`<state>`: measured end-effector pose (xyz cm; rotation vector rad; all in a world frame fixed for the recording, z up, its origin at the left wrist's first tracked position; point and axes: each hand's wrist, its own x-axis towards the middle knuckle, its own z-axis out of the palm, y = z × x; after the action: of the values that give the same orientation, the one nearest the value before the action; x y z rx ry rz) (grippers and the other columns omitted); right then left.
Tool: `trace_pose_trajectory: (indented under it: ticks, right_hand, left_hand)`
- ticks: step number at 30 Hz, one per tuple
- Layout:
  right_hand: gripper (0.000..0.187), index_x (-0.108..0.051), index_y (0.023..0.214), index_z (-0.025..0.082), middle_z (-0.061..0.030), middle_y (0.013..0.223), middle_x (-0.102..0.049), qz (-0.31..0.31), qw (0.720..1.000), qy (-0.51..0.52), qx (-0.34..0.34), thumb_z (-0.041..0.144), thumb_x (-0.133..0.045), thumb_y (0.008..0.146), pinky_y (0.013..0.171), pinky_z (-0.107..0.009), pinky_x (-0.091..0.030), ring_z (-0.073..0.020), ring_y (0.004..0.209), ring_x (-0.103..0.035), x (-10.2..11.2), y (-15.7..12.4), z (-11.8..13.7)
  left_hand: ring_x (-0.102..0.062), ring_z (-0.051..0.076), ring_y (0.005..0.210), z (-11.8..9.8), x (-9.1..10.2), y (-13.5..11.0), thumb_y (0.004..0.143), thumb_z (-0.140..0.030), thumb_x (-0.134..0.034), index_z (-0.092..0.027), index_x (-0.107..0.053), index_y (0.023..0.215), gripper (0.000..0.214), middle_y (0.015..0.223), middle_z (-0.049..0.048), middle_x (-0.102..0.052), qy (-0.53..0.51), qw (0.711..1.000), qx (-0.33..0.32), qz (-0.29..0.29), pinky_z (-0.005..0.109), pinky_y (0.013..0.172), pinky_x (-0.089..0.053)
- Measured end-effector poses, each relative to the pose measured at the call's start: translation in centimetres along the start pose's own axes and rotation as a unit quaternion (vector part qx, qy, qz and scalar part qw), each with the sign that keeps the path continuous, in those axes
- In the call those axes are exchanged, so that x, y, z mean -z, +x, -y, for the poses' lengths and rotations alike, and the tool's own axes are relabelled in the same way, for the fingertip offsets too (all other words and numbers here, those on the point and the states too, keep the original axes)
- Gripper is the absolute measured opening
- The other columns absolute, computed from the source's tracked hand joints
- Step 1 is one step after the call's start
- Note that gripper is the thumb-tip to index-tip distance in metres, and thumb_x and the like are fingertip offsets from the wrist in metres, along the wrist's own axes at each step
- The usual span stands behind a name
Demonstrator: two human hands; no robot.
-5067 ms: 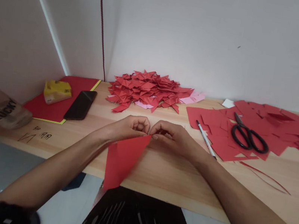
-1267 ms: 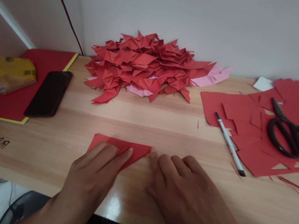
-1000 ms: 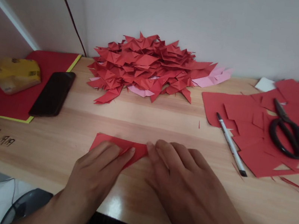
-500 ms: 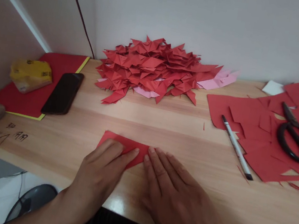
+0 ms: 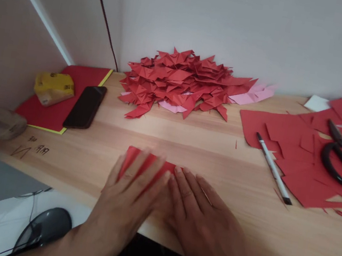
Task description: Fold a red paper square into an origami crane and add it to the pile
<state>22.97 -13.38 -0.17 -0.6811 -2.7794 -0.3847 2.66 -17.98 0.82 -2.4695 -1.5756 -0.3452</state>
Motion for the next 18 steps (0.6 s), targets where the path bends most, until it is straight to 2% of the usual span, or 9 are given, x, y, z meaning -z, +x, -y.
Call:
trace_pose_trajectory:
  ticks: [2, 5, 14, 18]
  right_hand:
    - [0.042, -0.056, 0.127, 0.005, -0.0185, 0.132, -0.061, -0.009, 1.000, 0.000, 0.015, 0.016, -0.029, 0.097, 0.098, -0.042, -0.048, -0.0251, 0.119, -0.060, -0.1, 0.0, -0.1]
    - [0.041, -0.056, 0.126, 0.005, -0.0186, 0.131, -0.062, -0.020, 1.000, -0.004, 0.017, 0.019, -0.030, 0.098, 0.097, -0.043, -0.047, -0.0258, 0.119, -0.060, -0.2, 0.0, -0.1]
    - [0.052, -0.065, 0.118, 0.005, -0.0193, 0.124, -0.066, -0.035, 0.999, -0.027, 0.002, 0.035, -0.026, 0.103, 0.092, -0.042, -0.050, -0.0271, 0.109, -0.066, -0.2, 0.4, 0.3]
    - [0.053, -0.068, 0.113, 0.004, -0.0197, 0.120, -0.068, -0.040, 0.998, -0.039, -0.002, 0.031, -0.024, 0.103, 0.089, -0.041, -0.052, -0.0272, 0.106, -0.068, 0.0, 0.6, 0.5]
  left_hand:
    - [-0.017, 0.027, 0.149, -0.6, -0.2, -0.3, 0.099, -0.040, -0.040, -0.014, -0.041, 0.144, 0.052, 0.157, 0.0068, -0.031, 0.005, 0.999, -0.027, 0.038, 0.054, 0.123, -0.012]
    - [-0.017, 0.026, 0.149, -1.0, -0.5, -0.6, 0.100, -0.045, -0.032, -0.009, -0.039, 0.145, 0.058, 0.156, 0.0113, -0.032, 0.019, 0.996, -0.026, 0.078, 0.053, 0.123, -0.013]
    - [-0.012, 0.025, 0.150, -0.1, -0.4, -0.8, 0.098, -0.052, -0.027, -0.013, -0.027, 0.151, 0.066, 0.160, 0.0067, -0.023, 0.015, 0.993, -0.025, 0.113, 0.054, 0.123, -0.015]
    - [-0.015, 0.025, 0.150, 0.7, 0.2, -1.3, 0.097, -0.057, -0.025, -0.016, -0.024, 0.152, 0.068, 0.161, 0.0051, -0.019, 0.005, 0.991, -0.033, 0.129, 0.053, 0.122, -0.018]
